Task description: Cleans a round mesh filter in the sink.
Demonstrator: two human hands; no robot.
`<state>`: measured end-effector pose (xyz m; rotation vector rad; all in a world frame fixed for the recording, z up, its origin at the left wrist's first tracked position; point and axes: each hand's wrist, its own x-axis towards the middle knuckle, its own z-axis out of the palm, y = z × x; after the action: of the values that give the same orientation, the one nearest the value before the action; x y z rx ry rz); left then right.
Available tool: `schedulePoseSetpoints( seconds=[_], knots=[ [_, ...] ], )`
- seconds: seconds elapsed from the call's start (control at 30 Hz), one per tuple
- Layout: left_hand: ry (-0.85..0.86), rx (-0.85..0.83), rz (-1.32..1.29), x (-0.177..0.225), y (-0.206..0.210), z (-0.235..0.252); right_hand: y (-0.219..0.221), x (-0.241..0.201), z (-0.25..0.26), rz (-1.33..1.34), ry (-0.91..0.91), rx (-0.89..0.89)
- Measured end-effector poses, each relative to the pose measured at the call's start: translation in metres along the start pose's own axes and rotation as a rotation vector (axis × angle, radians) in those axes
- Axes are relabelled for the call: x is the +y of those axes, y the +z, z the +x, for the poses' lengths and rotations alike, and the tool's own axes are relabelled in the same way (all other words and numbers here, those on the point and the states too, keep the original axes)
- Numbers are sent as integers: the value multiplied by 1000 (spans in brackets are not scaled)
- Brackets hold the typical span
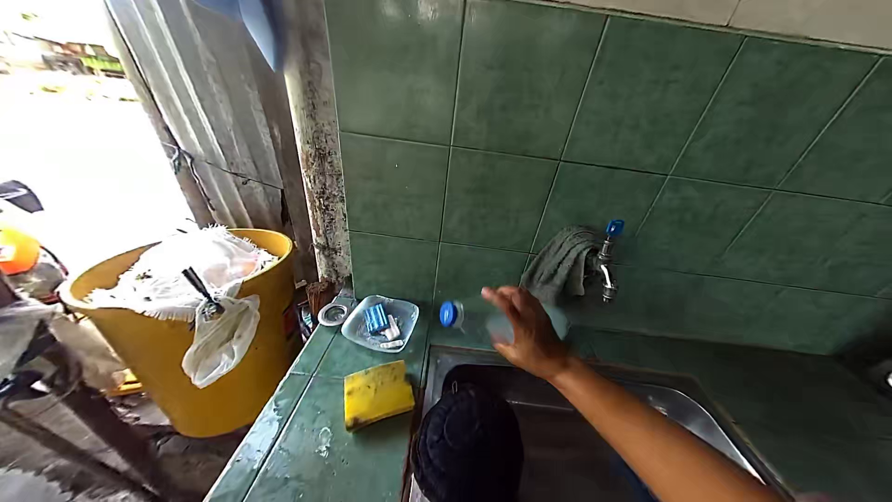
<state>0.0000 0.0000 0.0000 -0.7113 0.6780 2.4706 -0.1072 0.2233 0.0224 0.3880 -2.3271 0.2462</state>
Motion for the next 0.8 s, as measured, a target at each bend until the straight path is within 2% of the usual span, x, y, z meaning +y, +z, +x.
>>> schedulePoseSetpoints(
  seconds=[0.07,0.13,0.23,0.33,0.4,0.43,0.47,0.5,0.53,0.57,0.67,0.8],
  knots=[
    [4,-104,-79,-6,-11,8,-35,-4,-9,-178,-244,-61],
    [10,-170,-184,-16,-18,23,-67,-12,-16,-266,-341,-132],
    [-123,-80,-296,-4,-5,18,-99,-22,-31,-376,-411,-304],
    [-19,-274,-311,-28,-34,50,-116,-26,-48,-516,-553,-426],
    [20,-346,-333,-36,-41,60,-120,-34,-55,-548,-620,-462],
    [38,-436,-339,-38,-46,64,-119,-41,-57,-545,-640,-470],
    [22,-446,-336,-34,-43,59,-117,-49,-59,-538,-650,-481],
    [-65,-219,-300,-16,-18,35,-114,-57,-59,-537,-655,-484],
    [-127,-91,-252,-2,-2,20,-108,-64,-59,-540,-656,-478],
    [-145,-35,-192,3,5,14,-103,-70,-56,-552,-651,-466],
    [-54,-160,-84,-17,-24,41,-95,-77,-38,-584,-561,-472],
    [-37,-282,-52,-35,-47,63,-100,-69,-15,-668,-347,-649]
  ],
)
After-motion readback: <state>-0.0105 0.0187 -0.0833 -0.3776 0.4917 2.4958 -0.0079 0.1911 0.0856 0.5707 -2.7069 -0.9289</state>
